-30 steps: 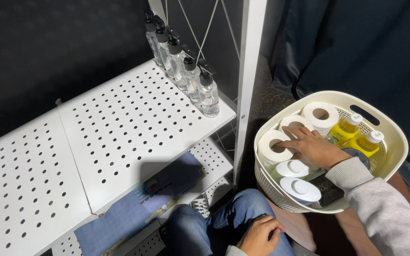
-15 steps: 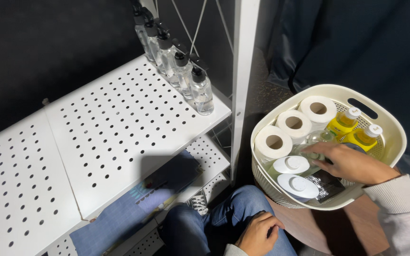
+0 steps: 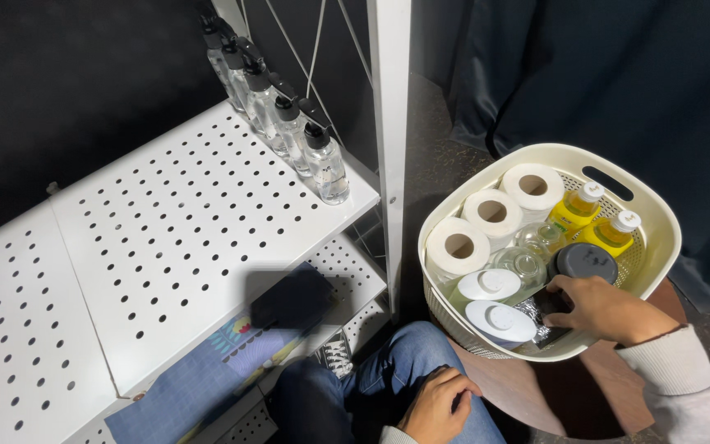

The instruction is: The person organizes items on a white perforated shelf by taking rolls of paper towels, bottles of liquid, and a box from a basket and placing them on the shelf. The person arranges the items neatly in rows.

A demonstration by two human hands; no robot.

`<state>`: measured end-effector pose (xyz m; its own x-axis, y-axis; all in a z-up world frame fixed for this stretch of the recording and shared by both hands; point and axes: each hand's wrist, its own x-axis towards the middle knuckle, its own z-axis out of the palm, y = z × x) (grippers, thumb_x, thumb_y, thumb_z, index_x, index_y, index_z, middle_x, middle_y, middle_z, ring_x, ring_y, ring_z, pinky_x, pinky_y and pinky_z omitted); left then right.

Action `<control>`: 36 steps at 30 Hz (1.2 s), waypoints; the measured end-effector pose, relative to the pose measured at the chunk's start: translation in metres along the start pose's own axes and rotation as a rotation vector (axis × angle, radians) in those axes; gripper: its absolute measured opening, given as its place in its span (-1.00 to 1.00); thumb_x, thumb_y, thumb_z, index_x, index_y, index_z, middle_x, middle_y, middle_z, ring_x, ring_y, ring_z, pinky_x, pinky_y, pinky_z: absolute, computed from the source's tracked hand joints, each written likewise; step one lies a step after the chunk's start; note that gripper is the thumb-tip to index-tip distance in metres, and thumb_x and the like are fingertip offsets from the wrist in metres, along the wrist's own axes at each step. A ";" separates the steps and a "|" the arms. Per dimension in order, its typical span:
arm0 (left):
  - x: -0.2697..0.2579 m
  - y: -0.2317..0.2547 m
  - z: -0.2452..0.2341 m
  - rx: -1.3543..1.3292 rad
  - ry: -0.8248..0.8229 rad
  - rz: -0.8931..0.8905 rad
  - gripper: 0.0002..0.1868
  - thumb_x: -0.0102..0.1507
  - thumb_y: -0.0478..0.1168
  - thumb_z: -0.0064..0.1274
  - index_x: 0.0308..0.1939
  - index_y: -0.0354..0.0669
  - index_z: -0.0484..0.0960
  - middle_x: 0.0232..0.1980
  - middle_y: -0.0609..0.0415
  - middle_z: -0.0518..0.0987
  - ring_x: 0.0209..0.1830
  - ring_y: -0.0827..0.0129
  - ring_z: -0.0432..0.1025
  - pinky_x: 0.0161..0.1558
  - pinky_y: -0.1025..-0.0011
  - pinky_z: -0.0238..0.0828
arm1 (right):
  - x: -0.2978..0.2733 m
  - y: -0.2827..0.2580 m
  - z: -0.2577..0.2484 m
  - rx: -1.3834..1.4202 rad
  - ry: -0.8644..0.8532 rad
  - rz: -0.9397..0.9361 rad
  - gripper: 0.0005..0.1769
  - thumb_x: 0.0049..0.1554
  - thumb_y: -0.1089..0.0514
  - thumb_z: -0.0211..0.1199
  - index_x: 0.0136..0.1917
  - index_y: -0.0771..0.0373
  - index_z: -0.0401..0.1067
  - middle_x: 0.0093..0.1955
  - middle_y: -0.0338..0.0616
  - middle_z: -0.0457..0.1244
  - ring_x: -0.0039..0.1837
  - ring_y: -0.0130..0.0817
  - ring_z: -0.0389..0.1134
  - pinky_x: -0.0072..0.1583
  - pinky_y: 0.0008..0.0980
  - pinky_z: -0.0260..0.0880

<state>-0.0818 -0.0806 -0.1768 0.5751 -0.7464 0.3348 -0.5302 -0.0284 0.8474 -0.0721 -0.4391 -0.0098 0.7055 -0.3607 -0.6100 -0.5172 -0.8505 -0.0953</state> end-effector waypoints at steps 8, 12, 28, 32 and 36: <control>-0.002 -0.002 0.002 0.019 0.014 0.013 -0.81 0.44 -0.42 0.05 0.00 -0.09 0.73 -0.05 0.04 0.59 0.02 0.04 0.52 0.17 0.09 0.52 | 0.010 0.011 0.012 0.005 0.082 -0.080 -0.37 0.24 -0.24 0.58 0.52 -0.17 0.56 0.40 -0.31 0.59 0.37 -0.32 0.67 0.45 -0.27 0.65; -0.004 -0.005 0.004 0.013 0.004 -0.002 -0.81 0.46 -0.40 0.04 0.01 -0.09 0.73 -0.05 0.04 0.60 0.04 0.05 0.52 0.18 0.09 0.51 | 0.003 0.020 0.008 0.000 0.096 -0.062 -0.35 0.20 -0.26 0.61 0.52 -0.27 0.60 0.44 -0.40 0.59 0.40 -0.36 0.66 0.49 -0.35 0.62; -0.004 -0.009 0.007 0.012 0.016 0.028 -0.82 0.44 -0.41 0.05 0.00 -0.12 0.74 -0.06 0.01 0.58 0.02 0.03 0.54 0.15 0.07 0.53 | -0.014 0.055 -0.051 0.227 0.782 -0.061 -0.51 0.38 -0.16 0.51 0.34 0.25 0.71 0.20 0.02 0.59 0.09 -0.11 0.64 0.28 -0.11 0.63; -0.003 -0.004 0.005 0.019 0.009 0.017 -0.81 0.44 -0.42 0.04 -0.01 -0.10 0.73 -0.06 0.02 0.59 0.01 0.03 0.53 0.16 0.08 0.51 | -0.007 0.033 -0.041 0.191 0.517 0.114 -0.09 0.14 -0.54 0.51 0.50 0.08 0.63 0.39 0.07 0.57 0.39 0.08 0.62 0.48 -0.04 0.53; -0.004 -0.005 0.006 0.023 0.016 0.020 -0.82 0.44 -0.40 0.05 -0.01 -0.11 0.74 -0.06 0.01 0.59 0.04 0.02 0.54 0.17 0.07 0.53 | -0.020 0.000 -0.042 0.192 0.401 0.178 0.10 0.10 -0.56 0.54 0.67 0.09 0.44 0.72 0.13 0.28 0.55 0.19 0.50 0.50 0.24 0.60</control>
<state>-0.0851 -0.0810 -0.1847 0.5736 -0.7366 0.3583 -0.5556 -0.0285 0.8309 -0.0658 -0.4476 0.0356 0.7093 -0.6459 -0.2824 -0.7008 -0.6893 -0.1836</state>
